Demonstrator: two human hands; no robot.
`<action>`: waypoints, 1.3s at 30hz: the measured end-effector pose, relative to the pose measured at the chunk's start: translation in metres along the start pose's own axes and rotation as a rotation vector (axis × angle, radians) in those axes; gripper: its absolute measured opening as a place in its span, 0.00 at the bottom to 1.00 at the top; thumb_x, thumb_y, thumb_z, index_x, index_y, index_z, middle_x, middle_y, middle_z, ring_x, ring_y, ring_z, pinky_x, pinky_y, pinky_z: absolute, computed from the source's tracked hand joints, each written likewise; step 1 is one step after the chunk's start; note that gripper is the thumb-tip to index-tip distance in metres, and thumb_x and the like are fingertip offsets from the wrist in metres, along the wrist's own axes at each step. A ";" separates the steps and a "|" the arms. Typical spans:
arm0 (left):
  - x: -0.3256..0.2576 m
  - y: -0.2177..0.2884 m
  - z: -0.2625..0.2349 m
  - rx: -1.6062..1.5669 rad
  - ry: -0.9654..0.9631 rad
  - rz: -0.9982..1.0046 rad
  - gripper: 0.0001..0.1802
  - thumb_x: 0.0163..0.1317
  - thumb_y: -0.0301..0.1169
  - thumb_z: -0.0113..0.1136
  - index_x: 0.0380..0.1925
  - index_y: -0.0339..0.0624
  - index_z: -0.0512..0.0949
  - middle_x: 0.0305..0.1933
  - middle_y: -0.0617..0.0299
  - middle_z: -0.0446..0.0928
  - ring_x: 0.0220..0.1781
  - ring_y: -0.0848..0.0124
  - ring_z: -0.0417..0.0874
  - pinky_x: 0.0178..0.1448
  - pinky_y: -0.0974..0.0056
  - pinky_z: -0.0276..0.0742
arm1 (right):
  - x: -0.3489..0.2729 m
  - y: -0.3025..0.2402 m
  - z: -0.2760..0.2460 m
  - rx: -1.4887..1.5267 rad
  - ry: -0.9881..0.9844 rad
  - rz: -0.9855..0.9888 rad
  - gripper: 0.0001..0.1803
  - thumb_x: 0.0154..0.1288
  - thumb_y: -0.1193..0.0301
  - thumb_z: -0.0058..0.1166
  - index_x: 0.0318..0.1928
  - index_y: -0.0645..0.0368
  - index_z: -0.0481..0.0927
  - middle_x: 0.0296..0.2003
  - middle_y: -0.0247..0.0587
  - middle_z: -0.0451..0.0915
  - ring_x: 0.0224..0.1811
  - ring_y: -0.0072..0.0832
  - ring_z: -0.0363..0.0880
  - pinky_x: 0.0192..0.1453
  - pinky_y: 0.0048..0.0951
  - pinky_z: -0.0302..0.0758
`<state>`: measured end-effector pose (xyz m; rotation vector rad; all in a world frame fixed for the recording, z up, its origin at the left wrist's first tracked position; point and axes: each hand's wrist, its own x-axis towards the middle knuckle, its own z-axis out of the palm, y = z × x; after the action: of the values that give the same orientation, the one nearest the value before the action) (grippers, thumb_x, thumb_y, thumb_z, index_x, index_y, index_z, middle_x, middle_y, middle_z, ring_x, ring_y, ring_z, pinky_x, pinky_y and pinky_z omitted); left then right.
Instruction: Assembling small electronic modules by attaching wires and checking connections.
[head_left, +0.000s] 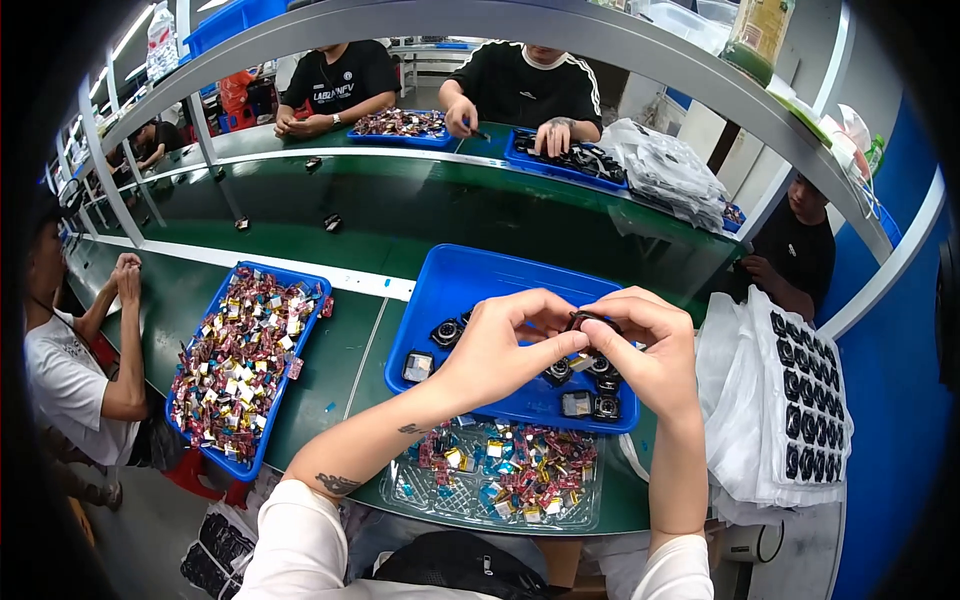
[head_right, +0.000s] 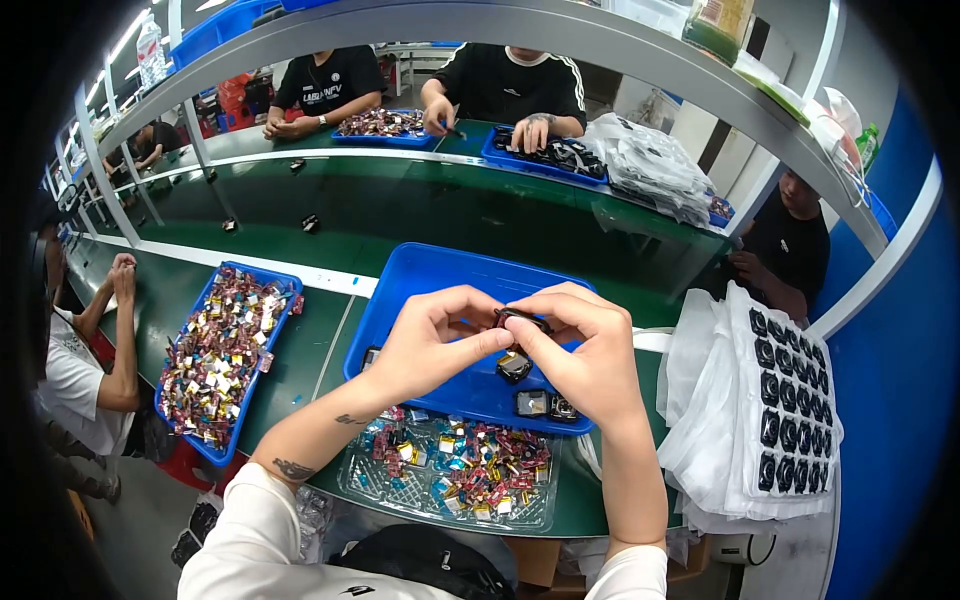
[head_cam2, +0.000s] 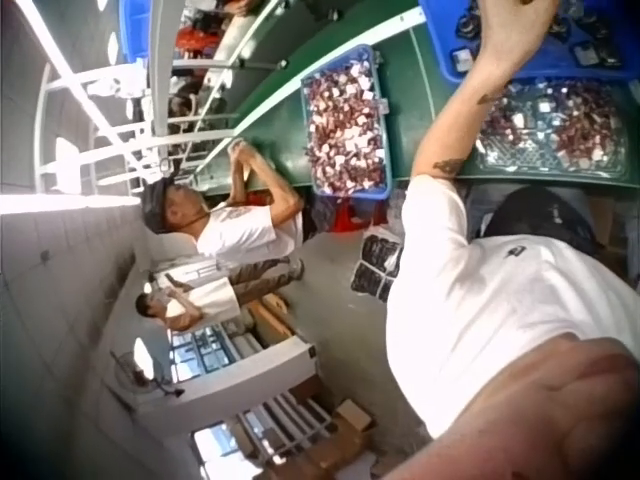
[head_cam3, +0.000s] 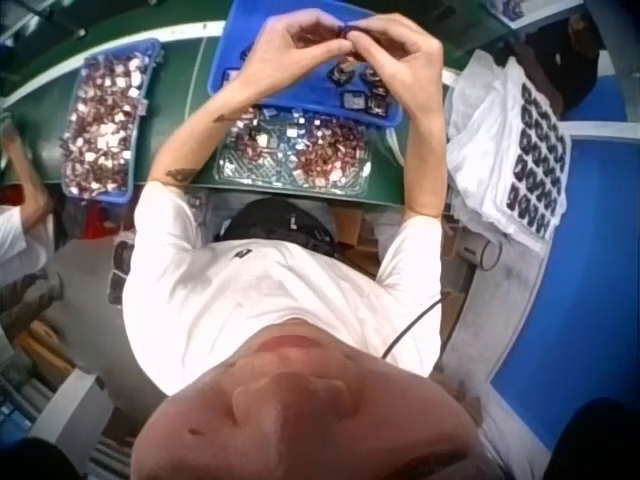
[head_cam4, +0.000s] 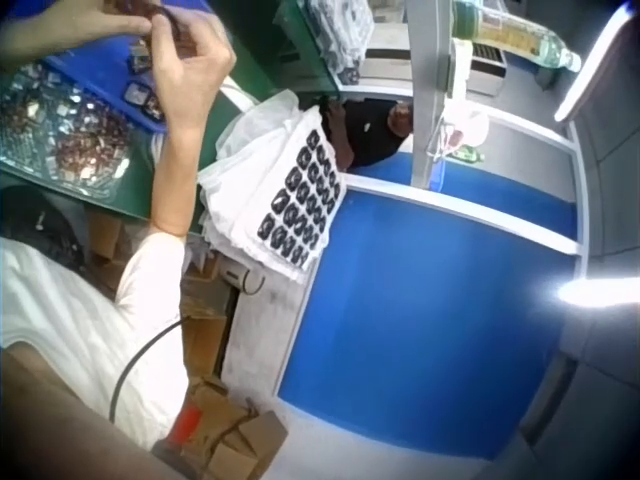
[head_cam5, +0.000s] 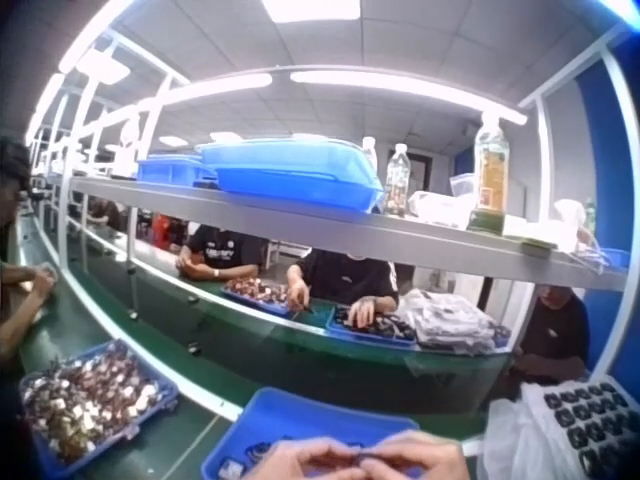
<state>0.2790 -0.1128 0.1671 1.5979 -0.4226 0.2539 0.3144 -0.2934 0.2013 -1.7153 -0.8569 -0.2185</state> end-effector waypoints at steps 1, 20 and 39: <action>0.000 0.000 0.001 0.027 -0.013 -0.002 0.13 0.59 0.33 0.65 0.39 0.35 0.80 0.34 0.60 0.82 0.38 0.75 0.82 0.45 0.68 0.79 | 0.000 0.000 -0.003 -0.020 -0.043 0.013 0.10 0.57 0.77 0.61 0.40 0.66 0.82 0.34 0.41 0.82 0.33 0.22 0.82 0.35 0.20 0.78; 0.175 -0.170 -0.094 1.051 0.046 -0.537 0.19 0.49 0.42 0.67 0.42 0.50 0.83 0.45 0.55 0.82 0.49 0.59 0.82 0.53 0.60 0.77 | 0.003 -0.014 -0.046 -0.223 0.172 -0.121 0.12 0.58 0.73 0.58 0.43 0.65 0.81 0.33 0.44 0.83 0.32 0.26 0.82 0.38 0.24 0.77; 0.142 -0.148 -0.166 0.995 0.131 -0.411 0.23 0.44 0.49 0.68 0.33 0.41 0.85 0.37 0.52 0.83 0.39 0.60 0.85 0.49 0.61 0.78 | 0.007 -0.008 -0.038 -0.357 0.099 -0.112 0.09 0.58 0.75 0.60 0.39 0.65 0.82 0.28 0.40 0.83 0.30 0.23 0.81 0.37 0.22 0.76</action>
<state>0.4842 0.0401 0.1032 2.5692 0.1968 0.2651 0.3246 -0.3237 0.2242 -1.9684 -0.8794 -0.5548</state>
